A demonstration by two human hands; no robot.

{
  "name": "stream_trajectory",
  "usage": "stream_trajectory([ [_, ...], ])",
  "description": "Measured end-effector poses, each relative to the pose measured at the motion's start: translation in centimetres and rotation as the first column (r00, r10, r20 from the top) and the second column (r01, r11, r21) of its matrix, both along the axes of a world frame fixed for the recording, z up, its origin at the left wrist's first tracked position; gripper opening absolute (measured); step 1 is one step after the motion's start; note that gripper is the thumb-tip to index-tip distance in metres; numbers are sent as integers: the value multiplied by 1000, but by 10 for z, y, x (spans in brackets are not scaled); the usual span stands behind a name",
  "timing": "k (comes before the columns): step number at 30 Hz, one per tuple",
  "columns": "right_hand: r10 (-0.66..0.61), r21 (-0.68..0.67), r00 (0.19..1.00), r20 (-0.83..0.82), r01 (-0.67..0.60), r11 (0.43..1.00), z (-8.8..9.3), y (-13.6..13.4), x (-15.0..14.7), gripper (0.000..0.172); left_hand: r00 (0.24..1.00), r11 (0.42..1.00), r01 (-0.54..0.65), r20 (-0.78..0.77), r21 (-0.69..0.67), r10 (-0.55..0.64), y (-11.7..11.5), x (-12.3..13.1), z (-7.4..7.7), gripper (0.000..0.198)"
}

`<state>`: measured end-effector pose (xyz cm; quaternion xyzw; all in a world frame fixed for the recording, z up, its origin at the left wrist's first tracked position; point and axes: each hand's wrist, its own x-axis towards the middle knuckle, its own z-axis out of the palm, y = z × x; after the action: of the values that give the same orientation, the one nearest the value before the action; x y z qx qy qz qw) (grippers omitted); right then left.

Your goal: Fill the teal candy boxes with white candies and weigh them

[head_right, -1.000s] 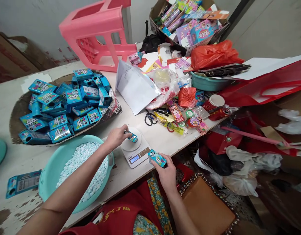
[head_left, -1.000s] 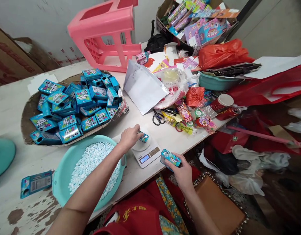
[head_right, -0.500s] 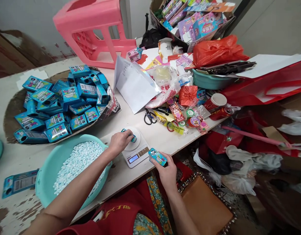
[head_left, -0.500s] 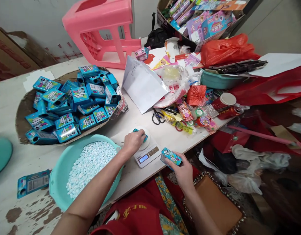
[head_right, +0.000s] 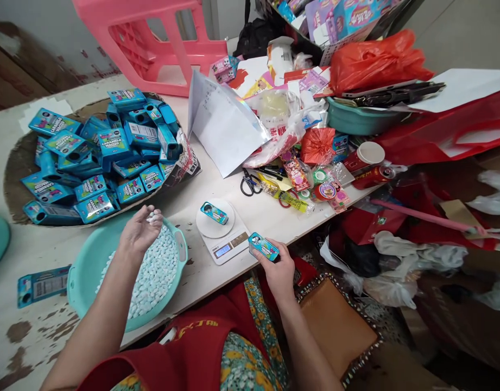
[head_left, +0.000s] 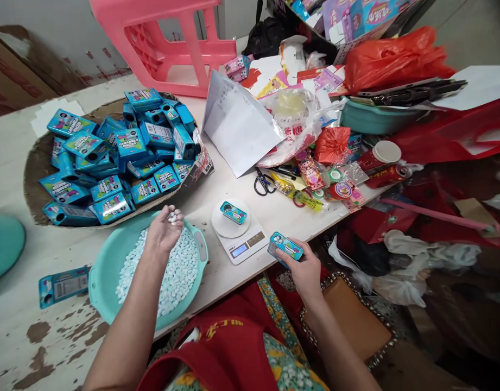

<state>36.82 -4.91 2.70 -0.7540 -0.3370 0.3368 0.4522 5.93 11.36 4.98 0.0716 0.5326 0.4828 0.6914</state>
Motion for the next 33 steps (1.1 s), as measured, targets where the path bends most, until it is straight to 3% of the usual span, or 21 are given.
stream_trajectory([
  [1,-5,2,1000,-1,5,1000,0,0,0,47,999,997,-51,-8,-50,51,-8,-11,-3,16],
  [3,-4,5,1000,-6,4,1000,-1,-1,-2,46,997,992,-43,-63,-120,36,-27,-28,-10,15],
  [8,14,11,1000,-21,-14,1000,-3,-1,-9,45,962,976,208,-169,-68,-217,-57,-41,-19,18],
  [18,1,22,1000,-30,0,1000,-9,-7,-13,47,805,842,538,-327,47,-496,-33,-3,0,32],
  [22,19,-3,1000,-18,-19,1000,-8,-9,-12,44,597,690,721,-557,58,-577,-18,25,8,29],
  [26,43,-18,999,-11,-43,999,-3,-9,-12,42,219,473,880,-854,-36,-472,3,57,12,28],
  [28,42,-18,999,-18,-43,999,-3,-9,-11,43,35,393,911,-925,-126,-379,12,70,12,25],
  [31,42,-18,999,-31,-42,999,-4,-11,-8,43,-95,364,908,-947,-209,-306,21,82,7,25],
  [33,40,-18,999,-35,-40,999,-5,-12,-6,43,-75,392,898,-949,-198,-307,23,85,2,29],
])
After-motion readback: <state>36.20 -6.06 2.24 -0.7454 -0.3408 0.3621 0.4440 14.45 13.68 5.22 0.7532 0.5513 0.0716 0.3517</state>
